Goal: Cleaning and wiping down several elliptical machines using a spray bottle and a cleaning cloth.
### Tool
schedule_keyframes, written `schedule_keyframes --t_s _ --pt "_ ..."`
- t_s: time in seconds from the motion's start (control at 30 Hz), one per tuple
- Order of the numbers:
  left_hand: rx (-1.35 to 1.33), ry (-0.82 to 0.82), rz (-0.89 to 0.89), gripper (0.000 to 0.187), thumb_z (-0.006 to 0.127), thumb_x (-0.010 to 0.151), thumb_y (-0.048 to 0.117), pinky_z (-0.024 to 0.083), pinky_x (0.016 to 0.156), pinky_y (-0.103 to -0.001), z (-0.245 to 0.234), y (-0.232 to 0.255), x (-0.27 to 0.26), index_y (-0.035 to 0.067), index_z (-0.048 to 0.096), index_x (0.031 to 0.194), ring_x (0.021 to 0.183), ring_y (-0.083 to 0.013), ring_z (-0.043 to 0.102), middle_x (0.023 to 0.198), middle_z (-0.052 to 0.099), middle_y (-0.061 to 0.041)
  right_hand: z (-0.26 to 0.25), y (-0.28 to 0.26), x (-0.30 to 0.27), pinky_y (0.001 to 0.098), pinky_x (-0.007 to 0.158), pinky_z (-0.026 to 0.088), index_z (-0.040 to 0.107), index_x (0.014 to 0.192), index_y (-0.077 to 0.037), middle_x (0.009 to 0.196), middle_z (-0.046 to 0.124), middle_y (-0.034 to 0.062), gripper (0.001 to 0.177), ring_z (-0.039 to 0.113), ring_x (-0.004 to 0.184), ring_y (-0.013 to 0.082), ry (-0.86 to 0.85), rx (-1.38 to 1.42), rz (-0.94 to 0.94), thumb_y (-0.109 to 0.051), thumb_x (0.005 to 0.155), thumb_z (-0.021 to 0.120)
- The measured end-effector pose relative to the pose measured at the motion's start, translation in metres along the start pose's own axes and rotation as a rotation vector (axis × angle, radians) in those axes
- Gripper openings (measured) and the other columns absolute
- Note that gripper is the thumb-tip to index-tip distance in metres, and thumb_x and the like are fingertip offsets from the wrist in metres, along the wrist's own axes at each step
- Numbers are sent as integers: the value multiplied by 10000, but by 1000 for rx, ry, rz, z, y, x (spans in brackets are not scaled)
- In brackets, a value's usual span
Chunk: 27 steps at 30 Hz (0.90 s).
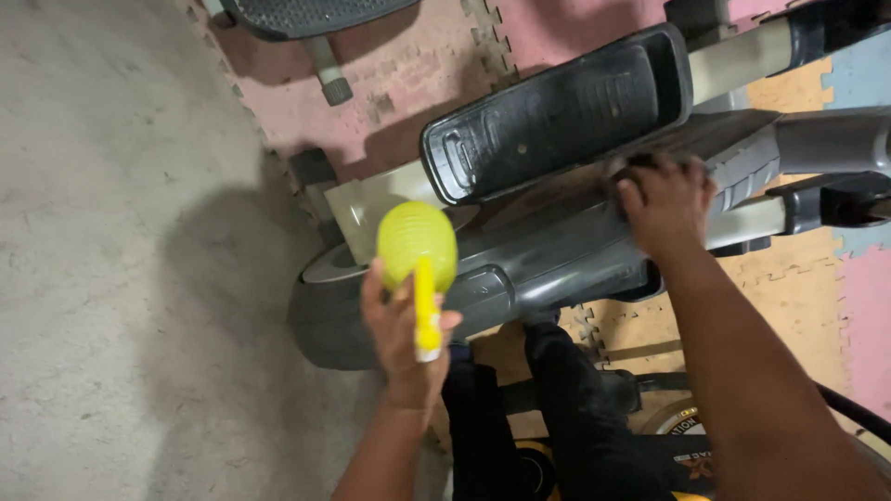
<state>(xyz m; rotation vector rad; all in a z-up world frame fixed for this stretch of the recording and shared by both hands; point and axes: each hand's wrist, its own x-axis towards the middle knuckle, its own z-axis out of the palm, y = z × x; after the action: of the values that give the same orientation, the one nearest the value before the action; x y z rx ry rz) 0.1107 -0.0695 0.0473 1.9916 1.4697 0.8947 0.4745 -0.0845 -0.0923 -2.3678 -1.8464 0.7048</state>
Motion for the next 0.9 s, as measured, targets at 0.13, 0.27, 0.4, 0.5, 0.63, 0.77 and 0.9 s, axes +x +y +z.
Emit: schedule_keyframes --t_s 0.13,0.27,0.4,0.5,0.63,0.77,0.9 --pt "-39 -59 4 256 771 947 269 420 1223 -501 12 18 15 142 657 1138 1431 -382 507 1484 505 -105 44 -4 -29 762 1134 107 646 1411 -160 1587 428 231 494 193 1474 554 167 111 281 -504 1090 492" --pt "-3 -110 42 280 809 884 190 360 1217 -548 31 16 16 78 654 1089 1464 -467 407 1423 611 -83 76 -73 -78 738 1218 83 497 1548 -133 1699 207 121 465 39 1575 500 230 -43 366 -339 1132 479" --pt "-15 -152 98 252 762 885 47 346 1234 -561 44 10 14 58 627 1097 1485 -483 394 1440 614 -84 59 -137 -125 775 1213 89 453 1592 -119 1751 163 135 527 9 1587 541 242 312 270 -203 1075 512" --pt "-23 -171 127 271 752 863 18 332 1229 -577 52 10 16 71 600 1081 1479 -495 376 1445 604 -77 51 -127 -134 748 1205 131 493 1537 -152 1695 248 130 553 74 1567 528 180 347 62 -262 1002 582" --pt "3 -177 147 276 756 855 33 311 1226 -613 60 3 15 80 590 1070 1477 -505 346 1453 585 -70 48 -65 -100 735 1169 125 532 1450 -220 1618 301 134 594 132 1512 504 38 178 -107 -386 891 650" --pt "134 -209 156 261 772 847 78 318 1222 -629 64 2 7 109 601 1041 1481 -480 322 1440 593 -38 37 -41 -57 733 1221 61 522 1550 -226 1714 293 115 534 96 1585 466 93 132 322 -400 1045 541" --pt "196 -184 190 264 799 858 117 335 1212 -626 72 0 12 131 603 1034 1475 -454 321 1433 590 -13 24 -35 -16 763 1118 1 526 1506 -193 1645 293 163 563 26 1494 499 101 208 412 -483 1023 521"
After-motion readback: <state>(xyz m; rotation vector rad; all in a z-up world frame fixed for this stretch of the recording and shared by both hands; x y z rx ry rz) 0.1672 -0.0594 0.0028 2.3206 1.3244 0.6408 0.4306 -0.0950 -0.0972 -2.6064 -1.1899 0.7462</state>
